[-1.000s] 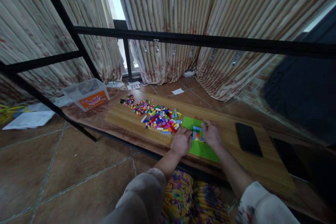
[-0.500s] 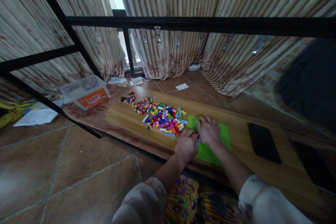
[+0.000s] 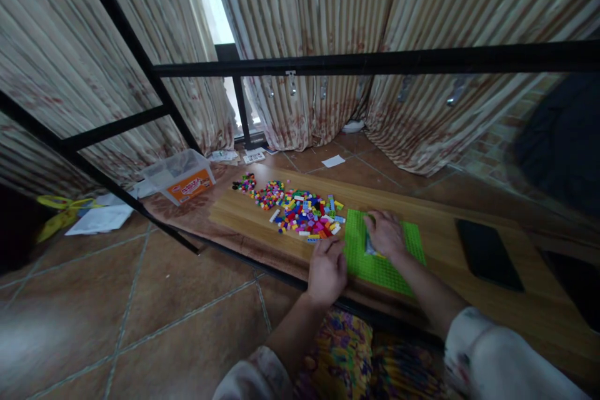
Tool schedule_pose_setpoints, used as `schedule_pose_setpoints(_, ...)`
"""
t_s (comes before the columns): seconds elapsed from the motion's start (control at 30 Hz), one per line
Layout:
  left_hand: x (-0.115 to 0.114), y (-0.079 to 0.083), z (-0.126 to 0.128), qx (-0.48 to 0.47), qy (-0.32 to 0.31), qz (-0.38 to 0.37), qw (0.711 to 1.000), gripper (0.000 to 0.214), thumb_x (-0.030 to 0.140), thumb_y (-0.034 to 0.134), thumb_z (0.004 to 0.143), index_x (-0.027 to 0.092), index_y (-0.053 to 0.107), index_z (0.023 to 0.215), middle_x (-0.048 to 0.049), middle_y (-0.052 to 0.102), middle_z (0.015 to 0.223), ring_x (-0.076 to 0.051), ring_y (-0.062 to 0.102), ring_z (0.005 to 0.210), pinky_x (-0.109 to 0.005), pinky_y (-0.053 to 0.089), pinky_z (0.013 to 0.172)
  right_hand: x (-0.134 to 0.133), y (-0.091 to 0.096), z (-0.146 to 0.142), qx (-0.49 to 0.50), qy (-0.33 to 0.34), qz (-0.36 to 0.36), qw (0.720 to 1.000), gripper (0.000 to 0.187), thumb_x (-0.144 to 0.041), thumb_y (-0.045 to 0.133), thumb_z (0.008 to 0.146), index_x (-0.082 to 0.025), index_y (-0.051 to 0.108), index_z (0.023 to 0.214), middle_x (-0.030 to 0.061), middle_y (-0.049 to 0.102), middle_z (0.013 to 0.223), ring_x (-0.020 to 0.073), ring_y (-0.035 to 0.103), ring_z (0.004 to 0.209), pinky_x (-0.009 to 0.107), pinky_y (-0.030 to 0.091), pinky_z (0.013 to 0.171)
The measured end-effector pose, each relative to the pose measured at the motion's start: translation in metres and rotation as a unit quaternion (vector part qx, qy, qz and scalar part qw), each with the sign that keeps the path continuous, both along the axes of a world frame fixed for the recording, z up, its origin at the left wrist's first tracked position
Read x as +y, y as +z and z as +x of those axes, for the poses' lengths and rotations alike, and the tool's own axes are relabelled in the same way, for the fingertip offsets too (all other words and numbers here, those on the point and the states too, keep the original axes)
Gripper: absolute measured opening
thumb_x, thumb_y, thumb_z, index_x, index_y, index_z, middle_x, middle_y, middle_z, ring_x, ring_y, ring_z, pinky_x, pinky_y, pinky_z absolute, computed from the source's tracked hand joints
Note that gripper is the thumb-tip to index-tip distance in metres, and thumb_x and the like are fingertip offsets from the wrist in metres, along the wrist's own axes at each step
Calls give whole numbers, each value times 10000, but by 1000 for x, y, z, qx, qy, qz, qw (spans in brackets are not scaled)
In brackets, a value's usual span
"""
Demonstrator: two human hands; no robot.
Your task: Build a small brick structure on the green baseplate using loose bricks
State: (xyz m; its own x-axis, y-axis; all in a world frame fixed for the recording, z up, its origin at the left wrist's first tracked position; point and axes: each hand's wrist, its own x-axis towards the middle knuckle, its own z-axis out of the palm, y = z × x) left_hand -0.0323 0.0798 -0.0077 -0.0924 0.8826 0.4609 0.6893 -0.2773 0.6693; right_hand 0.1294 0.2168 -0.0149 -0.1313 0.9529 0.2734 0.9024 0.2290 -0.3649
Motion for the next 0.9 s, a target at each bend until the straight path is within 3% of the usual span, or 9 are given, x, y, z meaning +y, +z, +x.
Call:
schedule_pose_setpoints(0.13, -17, -3, -45, -18, 91, -20, 995, 293, 92, 495, 865, 204, 645, 1091, -78, 629, 1125, -204, 582, 1055, -373, 494, 965, -3, -1, 14, 60, 16, 9, 998, 447, -381, 300, 940, -163, 666, 1073, 126, 678, 1061, 230, 602, 1002, 387, 441, 913)
schedule_pose_setpoints(0.3, -7, -3, -81, 3, 130, -44, 990, 315, 75, 495, 847, 183, 644, 1102, -93, 631, 1115, -203, 611, 1037, -351, 509, 936, -25, -4, 37, 102, 39, 20, 994, 436, -430, 329, 922, -186, 660, 1063, 115, 683, 1083, 237, 611, 1034, 403, 447, 954)
schedule_pose_setpoints(0.5, 27, 9, -85, 94, 147, -74, 982, 218, 175, 511, 896, 184, 669, 1046, -89, 653, 1038, -199, 627, 958, -319, 515, 875, -59, -10, 58, 101, 35, 33, 994, 478, -484, 340, 924, -173, 617, 1159, 131, 657, 1147, 263, 591, 1073, 448, 438, 978)
schedule_pose_setpoints(0.63, 44, 19, -83, 194, 153, -151, 957, 185, 249, 520, 907, 210, 697, 941, -84, 664, 1001, -214, 627, 943, -315, 511, 834, -80, -21, 68, 58, 27, 48, 997, 484, -489, 352, 926, -186, 586, 1223, 132, 624, 1227, 276, 555, 1138, 481, 422, 983)
schedule_pose_setpoints(0.77, 54, 27, -82, 237, 148, -198, 940, 218, 235, 479, 914, 214, 695, 907, -80, 668, 999, -214, 634, 940, -294, 502, 793, -94, -26, 67, 27, -22, 56, 998, 498, -493, 326, 938, -181, 613, 1198, 139, 603, 1264, 286, 527, 1165, 492, 413, 974)
schedule_pose_setpoints(0.9, 60, 30, -81, 268, 135, -220, 928, 242, 206, 444, 913, 187, 685, 894, -93, 669, 983, -214, 652, 866, -294, 495, 746, -98, -20, 56, 15, -61, 47, 997, 528, -479, 293, 958, -142, 631, 1181, 148, 596, 1272, 284, 517, 1152, 466, 402, 977)
